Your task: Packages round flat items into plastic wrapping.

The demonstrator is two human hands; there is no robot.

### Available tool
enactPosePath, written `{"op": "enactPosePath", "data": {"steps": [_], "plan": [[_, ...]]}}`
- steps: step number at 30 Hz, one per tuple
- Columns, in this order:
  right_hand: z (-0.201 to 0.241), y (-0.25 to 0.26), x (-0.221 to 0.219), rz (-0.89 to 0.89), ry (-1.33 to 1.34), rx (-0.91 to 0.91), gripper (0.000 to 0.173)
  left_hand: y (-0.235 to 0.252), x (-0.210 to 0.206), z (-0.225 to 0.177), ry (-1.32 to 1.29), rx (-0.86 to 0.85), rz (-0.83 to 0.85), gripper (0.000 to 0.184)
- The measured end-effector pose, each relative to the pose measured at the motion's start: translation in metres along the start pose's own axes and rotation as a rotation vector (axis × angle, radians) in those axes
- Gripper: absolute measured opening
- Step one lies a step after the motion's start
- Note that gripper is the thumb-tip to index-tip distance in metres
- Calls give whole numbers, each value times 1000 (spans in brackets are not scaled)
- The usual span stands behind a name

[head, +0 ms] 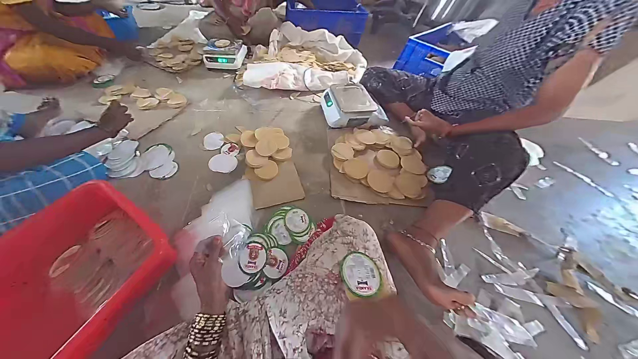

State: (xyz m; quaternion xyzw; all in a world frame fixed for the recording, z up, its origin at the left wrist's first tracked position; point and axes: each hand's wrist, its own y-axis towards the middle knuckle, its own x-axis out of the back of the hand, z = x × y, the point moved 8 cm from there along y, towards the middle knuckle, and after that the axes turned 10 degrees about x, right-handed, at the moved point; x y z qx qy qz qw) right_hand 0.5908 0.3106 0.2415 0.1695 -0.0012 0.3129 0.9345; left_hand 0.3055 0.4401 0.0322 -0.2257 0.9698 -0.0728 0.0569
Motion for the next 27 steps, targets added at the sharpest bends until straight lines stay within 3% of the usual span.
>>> {"op": "enactPosePath", "data": {"steps": [3,8,10,13,17,20,24,25,27], "plan": [[-97,27,20,-107,-422,-293,21,0,8,-11,-56,-42,-86,11],[-225,88,-21,291,-715,-756,44,8,19,-6,-115,3,-178,11],[-265,101,-35,308,-776,-874,60,9,19,-6,-135,25,-184,11],[-304,109,-43,211,-821,-888,59,13,19,-7,-150,30,-165,10],[-294,112,-28,144,-768,-943,43,17,17,-8,-186,42,-151,8],[-249,111,-11,39,-740,-722,36,20,15,-10,-190,44,-138,9],[-150,70,-8,-205,-1067,111,21,19,13,-13,-194,75,-111,10],[-132,51,-12,-196,-1162,240,22,18,13,-14,-199,75,-108,10],[-110,11,-21,-75,-1242,309,22,16,12,-14,-201,60,-104,9]]}}
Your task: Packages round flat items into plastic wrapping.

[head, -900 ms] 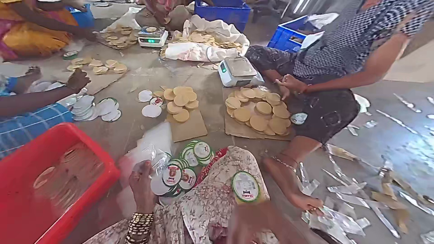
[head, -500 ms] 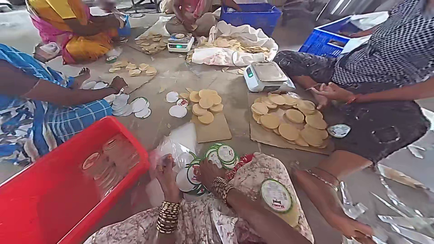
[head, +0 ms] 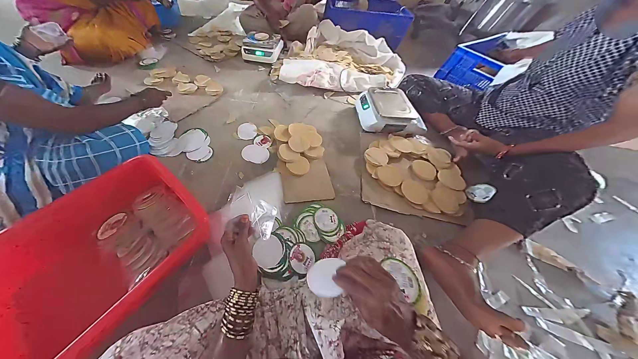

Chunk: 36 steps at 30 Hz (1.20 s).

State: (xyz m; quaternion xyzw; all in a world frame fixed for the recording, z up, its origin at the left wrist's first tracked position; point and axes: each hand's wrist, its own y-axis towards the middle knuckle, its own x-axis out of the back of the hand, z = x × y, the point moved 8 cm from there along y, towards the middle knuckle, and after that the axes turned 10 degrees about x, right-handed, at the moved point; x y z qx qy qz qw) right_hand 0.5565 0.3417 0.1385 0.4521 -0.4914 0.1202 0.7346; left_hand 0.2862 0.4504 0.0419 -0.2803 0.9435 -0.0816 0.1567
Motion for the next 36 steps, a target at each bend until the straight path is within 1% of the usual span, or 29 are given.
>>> {"op": "enactPosePath", "data": {"steps": [2,3,5,7,9,10,11,12,13,14,15,16,17,19,20,21,23,24,25,26,27,28,29,30,31,32,34,36], "plan": [[18,-28,15,219,95,22,21,-1,-3,1,15,-15,20,9],[23,-41,21,314,169,1,27,-2,-4,2,24,-15,30,9],[19,-62,35,344,268,-77,42,-5,-8,4,46,-26,55,9],[6,-69,53,261,266,-199,53,-7,-10,6,68,-42,71,9],[-18,-74,66,180,122,-411,54,-10,-10,7,98,-50,83,9],[-33,-82,66,181,9,-538,56,-13,-11,6,111,-47,91,11],[-49,-97,61,198,-89,-660,62,-15,-11,6,116,-39,88,11],[-64,-112,53,260,-85,-812,76,-17,-10,5,115,-30,77,10],[-77,-129,44,325,-12,-978,91,-19,-10,4,112,-27,64,9],[-85,-140,38,364,69,-1107,99,-20,-9,3,107,-27,56,9],[-90,-145,36,362,147,-1202,102,-21,-8,2,106,-32,54,9],[-91,-149,34,320,243,-1282,100,-21,-8,2,112,-36,57,9],[-92,-150,34,250,365,-1351,93,-21,-7,2,114,-41,61,9],[-94,-151,39,114,546,-1427,71,-19,-6,4,113,-39,62,9],[-93,-147,44,34,622,-1438,58,-18,-5,5,112,-31,56,8],[-92,-138,49,-44,692,-1427,49,-18,-5,6,113,-18,47,8],[-85,-112,60,-158,859,-1353,45,-15,-4,8,112,-14,38,8],[-79,-97,61,-170,970,-1303,42,-14,-4,9,111,-18,43,8],[-70,-82,57,-126,1104,-1258,35,-14,-5,10,109,-22,47,8],[-61,-69,47,-15,1244,-1171,29,-13,-6,10,108,-26,53,8],[-53,-58,31,147,1352,-1050,26,-12,-6,10,109,-27,57,8],[-45,-50,12,311,1371,-926,25,-12,-6,10,111,-24,60,9],[-41,-46,-8,433,1308,-793,26,-12,-5,10,109,-21,62,9],[-37,-43,-27,506,1190,-667,31,-12,-5,11,107,-20,63,9],[-32,-40,-42,563,1063,-569,39,-13,-4,10,109,-20,64,9],[-28,-37,-55,618,954,-503,43,-13,-4,10,109,-21,65,9],[-20,-30,-68,751,805,-451,42,-13,-2,9,97,-24,66,9],[-15,-21,-60,833,740,-454,39,-14,-2,10,90,-18,69,10]]}}
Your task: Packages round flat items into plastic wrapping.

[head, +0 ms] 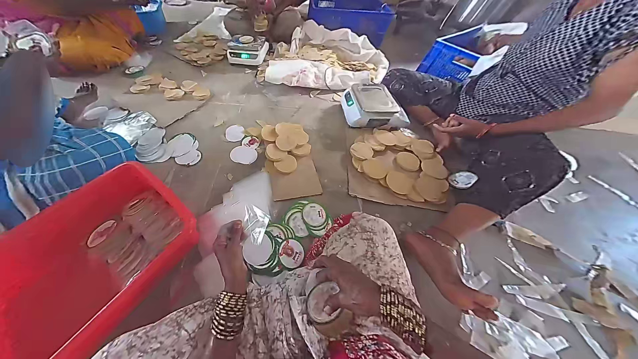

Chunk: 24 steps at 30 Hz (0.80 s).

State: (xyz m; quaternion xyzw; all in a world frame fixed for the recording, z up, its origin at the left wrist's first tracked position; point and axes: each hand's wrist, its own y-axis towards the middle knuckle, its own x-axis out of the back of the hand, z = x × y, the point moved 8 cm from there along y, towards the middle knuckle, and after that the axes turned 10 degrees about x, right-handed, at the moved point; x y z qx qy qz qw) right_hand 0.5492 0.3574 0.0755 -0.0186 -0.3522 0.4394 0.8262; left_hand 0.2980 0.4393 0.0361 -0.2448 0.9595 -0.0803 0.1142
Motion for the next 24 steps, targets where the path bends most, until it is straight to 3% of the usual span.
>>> {"op": "enactPosePath", "data": {"steps": [2,5,9,11,17,19,24], "plan": [[16,-11,8,-47,-45,27,29,2,-2,1,-3,-3,8,9],[38,-45,24,-408,-125,193,18,6,-5,2,34,-27,41,11],[27,-108,54,-807,-148,144,56,6,-5,5,18,-34,58,11],[5,-130,59,-862,-203,66,64,6,-8,5,8,-37,65,10],[-21,-128,60,-723,-476,-54,24,2,-12,8,73,-38,68,11],[-19,-125,64,-741,-417,-29,20,0,-10,8,93,-42,61,10],[-33,-151,67,-981,-147,107,17,-4,-3,4,95,-41,35,11]]}}
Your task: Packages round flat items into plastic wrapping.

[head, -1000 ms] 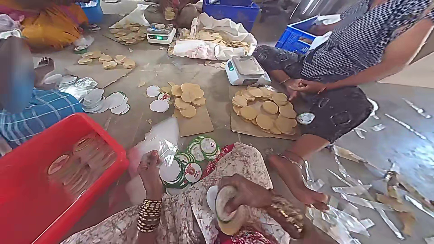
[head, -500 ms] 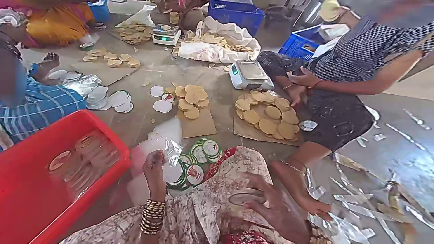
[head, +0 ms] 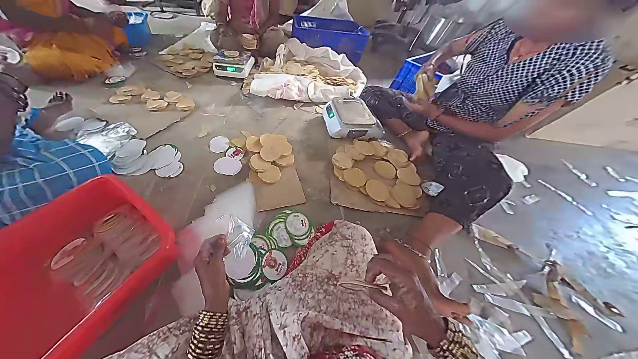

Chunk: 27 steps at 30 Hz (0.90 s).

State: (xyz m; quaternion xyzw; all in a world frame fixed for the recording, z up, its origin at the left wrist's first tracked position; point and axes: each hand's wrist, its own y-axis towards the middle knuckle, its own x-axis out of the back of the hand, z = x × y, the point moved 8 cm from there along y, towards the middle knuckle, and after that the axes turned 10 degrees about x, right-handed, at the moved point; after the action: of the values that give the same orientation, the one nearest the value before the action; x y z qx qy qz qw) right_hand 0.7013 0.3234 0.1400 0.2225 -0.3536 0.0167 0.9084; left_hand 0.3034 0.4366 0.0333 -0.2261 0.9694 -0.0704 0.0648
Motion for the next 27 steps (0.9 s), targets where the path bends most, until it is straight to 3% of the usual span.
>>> {"op": "enactPosePath", "data": {"steps": [3,6,10,12,15,18,24,27], "plan": [[0,-5,-1,75,-180,-26,29,3,-6,2,5,-3,17,11],[0,-2,-13,130,-285,5,21,3,-8,5,26,-19,26,11],[-9,-5,-5,-43,126,-15,15,0,-4,-1,56,-6,19,13],[-15,-10,0,-91,277,-46,21,0,-3,-3,45,-13,12,12],[-23,-12,-2,15,44,-108,31,3,-8,-1,31,-21,30,13],[-11,1,-12,71,-138,-119,23,3,-11,0,31,-21,40,13],[-19,-5,-6,-42,278,-64,20,2,-4,-3,15,-15,21,11],[-17,-7,-4,73,-44,-134,32,3,-9,-3,19,-27,30,13]]}}
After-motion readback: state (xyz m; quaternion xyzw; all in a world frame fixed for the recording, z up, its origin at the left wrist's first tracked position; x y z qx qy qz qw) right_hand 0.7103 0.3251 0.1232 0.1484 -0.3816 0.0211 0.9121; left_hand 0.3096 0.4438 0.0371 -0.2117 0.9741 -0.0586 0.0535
